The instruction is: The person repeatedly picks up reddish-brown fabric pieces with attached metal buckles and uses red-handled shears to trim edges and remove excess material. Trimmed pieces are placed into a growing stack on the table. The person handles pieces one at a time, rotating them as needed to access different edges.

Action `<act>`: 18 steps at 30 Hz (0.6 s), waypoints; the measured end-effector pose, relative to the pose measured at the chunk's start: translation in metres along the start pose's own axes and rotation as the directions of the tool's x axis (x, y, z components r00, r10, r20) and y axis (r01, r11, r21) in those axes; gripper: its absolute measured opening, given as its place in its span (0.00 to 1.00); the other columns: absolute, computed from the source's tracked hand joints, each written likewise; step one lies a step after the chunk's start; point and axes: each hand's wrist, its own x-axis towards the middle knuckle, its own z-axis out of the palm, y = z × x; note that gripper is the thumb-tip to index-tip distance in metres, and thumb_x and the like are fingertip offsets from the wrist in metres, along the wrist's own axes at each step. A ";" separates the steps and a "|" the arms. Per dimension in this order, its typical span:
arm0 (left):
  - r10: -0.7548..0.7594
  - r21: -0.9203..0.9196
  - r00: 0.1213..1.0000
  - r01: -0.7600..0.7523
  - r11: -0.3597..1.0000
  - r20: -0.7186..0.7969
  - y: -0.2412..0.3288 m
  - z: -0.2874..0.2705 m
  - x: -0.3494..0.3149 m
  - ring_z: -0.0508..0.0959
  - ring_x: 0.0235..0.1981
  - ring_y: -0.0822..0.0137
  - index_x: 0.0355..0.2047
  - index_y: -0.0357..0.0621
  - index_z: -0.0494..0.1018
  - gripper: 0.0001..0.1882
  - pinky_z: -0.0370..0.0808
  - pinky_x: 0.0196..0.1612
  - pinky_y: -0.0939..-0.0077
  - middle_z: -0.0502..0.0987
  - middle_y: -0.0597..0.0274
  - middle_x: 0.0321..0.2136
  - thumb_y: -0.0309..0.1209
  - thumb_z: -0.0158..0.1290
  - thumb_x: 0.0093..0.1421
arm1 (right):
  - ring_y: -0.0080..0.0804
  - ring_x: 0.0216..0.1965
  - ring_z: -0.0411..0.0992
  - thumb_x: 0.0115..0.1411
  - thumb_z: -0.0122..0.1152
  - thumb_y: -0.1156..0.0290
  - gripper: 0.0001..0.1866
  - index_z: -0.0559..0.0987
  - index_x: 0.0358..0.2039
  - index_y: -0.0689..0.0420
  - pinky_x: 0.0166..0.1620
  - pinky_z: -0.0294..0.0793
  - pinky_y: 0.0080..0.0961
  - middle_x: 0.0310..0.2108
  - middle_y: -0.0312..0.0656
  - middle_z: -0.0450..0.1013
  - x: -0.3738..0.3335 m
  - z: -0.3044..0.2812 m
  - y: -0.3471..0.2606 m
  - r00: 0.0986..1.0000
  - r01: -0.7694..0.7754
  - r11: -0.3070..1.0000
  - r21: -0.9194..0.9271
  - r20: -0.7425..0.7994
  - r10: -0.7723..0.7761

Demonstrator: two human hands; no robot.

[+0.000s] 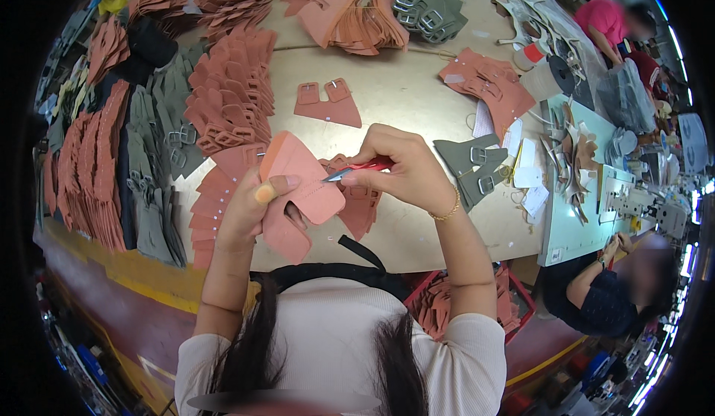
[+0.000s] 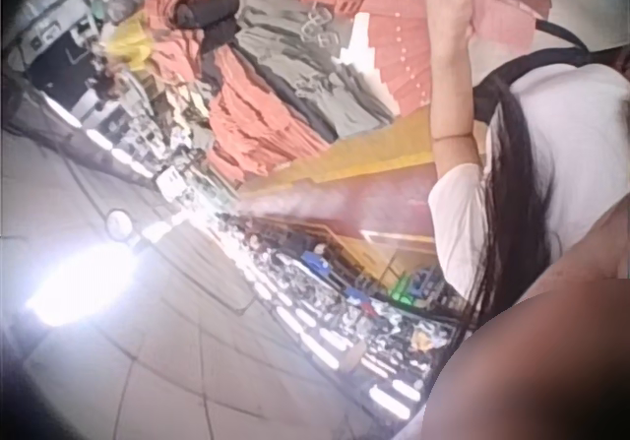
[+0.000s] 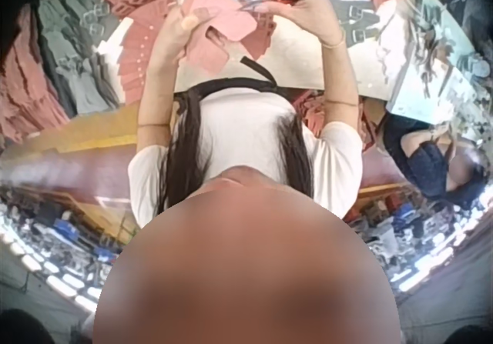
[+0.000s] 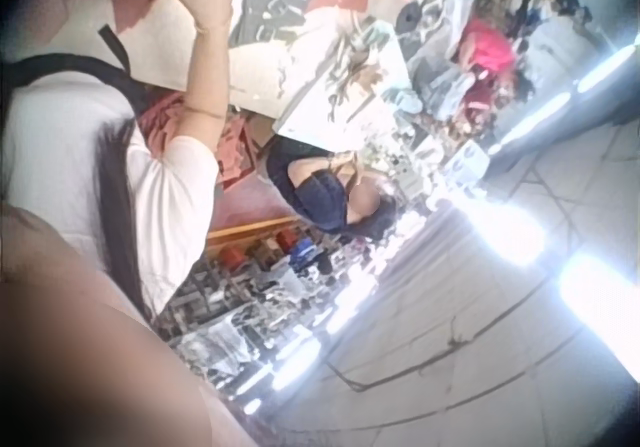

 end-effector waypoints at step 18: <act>0.064 0.129 0.998 -0.059 0.990 -0.030 0.004 0.003 0.021 0.77 0.27 0.77 0.41 0.33 0.71 0.16 0.76 0.31 0.83 0.77 0.63 0.29 0.36 0.50 0.64 | 0.30 0.28 0.69 0.41 0.76 0.67 0.17 0.78 0.28 0.61 0.32 0.69 0.23 0.25 0.37 0.71 0.001 0.021 0.000 0.980 0.075 0.996 0.041 0.182 -0.082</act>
